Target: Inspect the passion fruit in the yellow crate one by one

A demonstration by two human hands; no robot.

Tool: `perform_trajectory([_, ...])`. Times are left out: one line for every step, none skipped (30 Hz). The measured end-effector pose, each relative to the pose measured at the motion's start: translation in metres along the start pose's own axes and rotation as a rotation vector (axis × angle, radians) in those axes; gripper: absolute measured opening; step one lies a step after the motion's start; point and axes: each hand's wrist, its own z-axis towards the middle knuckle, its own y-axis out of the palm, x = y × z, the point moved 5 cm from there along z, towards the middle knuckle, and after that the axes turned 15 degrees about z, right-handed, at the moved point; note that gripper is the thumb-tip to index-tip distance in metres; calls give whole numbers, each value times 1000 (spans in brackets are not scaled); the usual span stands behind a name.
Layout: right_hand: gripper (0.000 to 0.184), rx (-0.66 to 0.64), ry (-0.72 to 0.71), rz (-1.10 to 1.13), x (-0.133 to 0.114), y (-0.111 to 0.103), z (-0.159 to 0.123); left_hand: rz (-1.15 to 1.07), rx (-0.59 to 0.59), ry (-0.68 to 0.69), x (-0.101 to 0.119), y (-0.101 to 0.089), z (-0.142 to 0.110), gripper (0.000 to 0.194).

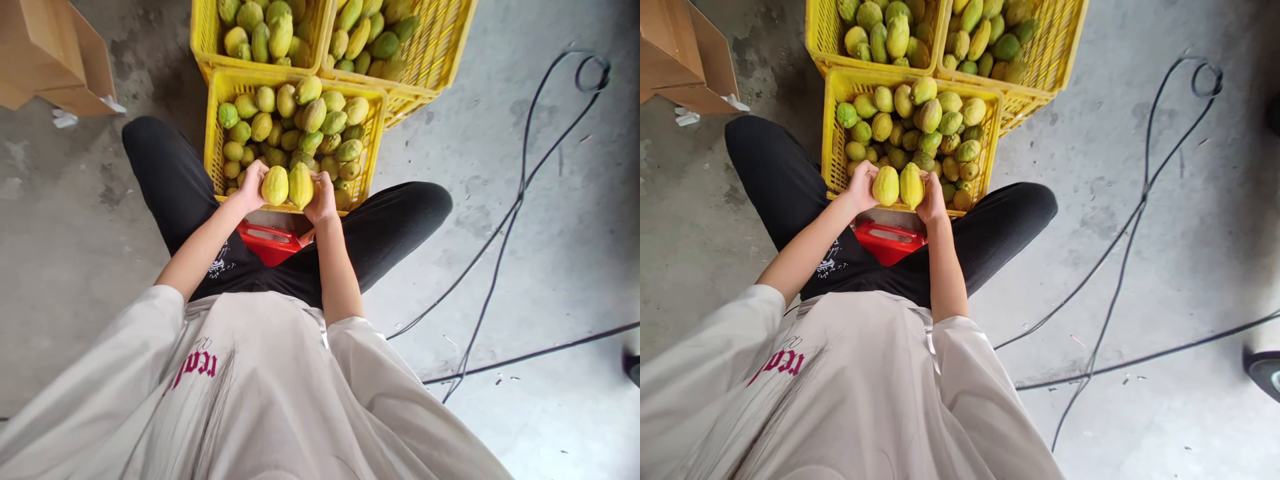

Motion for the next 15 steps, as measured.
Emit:
perform_trajectory([7, 14, 22, 6, -3, 4, -4, -47, 9, -17, 3, 0, -2, 13])
perform_trajectory([11, 30, 34, 10, -5, 7, -8, -105, 19, -47, 5, 2, -3, 8])
perform_trajectory([15, 47, 41, 15, -7, 10, -11, -153, 25, -77, 6, 4, -5, 6])
perform_trajectory([19, 62, 40, 23, -9, 13, -14, -172, 22, -93, 8, 6, -6, 8])
perform_trajectory([22, 76, 34, 31, -10, 16, -16, -173, 17, -98, 9, 9, -7, 10])
perform_trajectory([23, 89, 24, 38, -12, 17, -18, -164, 13, -100, 10, 11, -8, 11])
perform_trajectory([24, 99, 11, 45, -12, 18, -18, -152, 11, -100, 10, 13, -9, 10])
perform_trajectory([24, 108, -3, 51, -13, 17, -17, -139, 8, -103, 9, 14, -9, 9])
perform_trajectory([24, 115, -18, 54, -13, 16, -16, -128, 3, -104, 8, 16, -10, 8])
perform_trajectory([24, 122, -32, 51, -13, 15, -14, -116, -1, -105, 7, 17, -10, 7])
perform_trajectory([24, 128, -43, 44, -11, 13, -12, -103, -2, -102, 5, 17, -10, 8])
perform_trajectory([23, 131, -49, 33, -10, 11, -10, -88, 0, -89, 4, 17, -9, 10])
perform_trajectory([21, 133, -52, 20, -7, 9, -8, -71, 6, -68, 3, 17, -8, 12])
perform_trajectory([20, 134, -54, 7, -4, 8, -7, -53, 17, -42, 2, 16, -6, 15])
perform_trajectory([18, 132, -57, -3, -1, 7, -5, -35, 32, -16, 2, 15, -5, 17])
